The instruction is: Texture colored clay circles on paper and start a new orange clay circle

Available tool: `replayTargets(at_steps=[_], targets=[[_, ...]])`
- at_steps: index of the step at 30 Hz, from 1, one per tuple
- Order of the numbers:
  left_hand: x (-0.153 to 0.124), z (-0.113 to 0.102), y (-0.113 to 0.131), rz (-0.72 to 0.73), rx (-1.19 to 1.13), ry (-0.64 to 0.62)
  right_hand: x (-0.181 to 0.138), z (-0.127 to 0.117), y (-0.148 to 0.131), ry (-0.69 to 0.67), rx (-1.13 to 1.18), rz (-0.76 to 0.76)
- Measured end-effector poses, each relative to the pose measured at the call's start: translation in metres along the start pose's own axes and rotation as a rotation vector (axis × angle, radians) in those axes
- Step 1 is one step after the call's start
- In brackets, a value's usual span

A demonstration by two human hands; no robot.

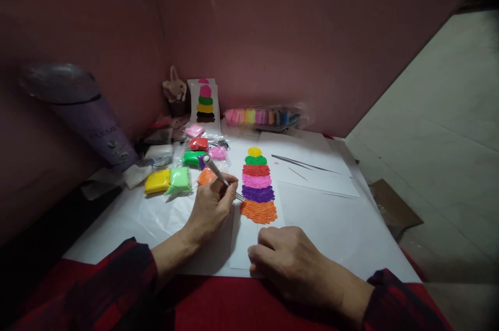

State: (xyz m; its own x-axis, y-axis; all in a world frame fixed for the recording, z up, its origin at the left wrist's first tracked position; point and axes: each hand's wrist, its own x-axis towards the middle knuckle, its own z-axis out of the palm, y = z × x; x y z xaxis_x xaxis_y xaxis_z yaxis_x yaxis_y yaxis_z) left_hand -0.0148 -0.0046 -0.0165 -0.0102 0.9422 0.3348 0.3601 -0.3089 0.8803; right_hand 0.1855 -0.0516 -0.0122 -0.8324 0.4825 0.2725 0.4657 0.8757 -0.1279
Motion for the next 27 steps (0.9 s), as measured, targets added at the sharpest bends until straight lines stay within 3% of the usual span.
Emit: replayTargets(at_steps=[14,20,27], targets=[[0.0023,0.0071,-0.0012,0.084,0.041,-0.067,0.0016,-0.0012,-0.0006,-0.004,0.002,0.004],[0.0049,0.0039,-0.0010,0.148,0.071,-0.023,0.0015,-0.0014,-0.0006,0.003,0.002,0.004],[0.0054,0.0010,-0.0037,0.116,0.056,0.017,0.0017,-0.0007,-0.0001,0.003,0.006,0.006]])
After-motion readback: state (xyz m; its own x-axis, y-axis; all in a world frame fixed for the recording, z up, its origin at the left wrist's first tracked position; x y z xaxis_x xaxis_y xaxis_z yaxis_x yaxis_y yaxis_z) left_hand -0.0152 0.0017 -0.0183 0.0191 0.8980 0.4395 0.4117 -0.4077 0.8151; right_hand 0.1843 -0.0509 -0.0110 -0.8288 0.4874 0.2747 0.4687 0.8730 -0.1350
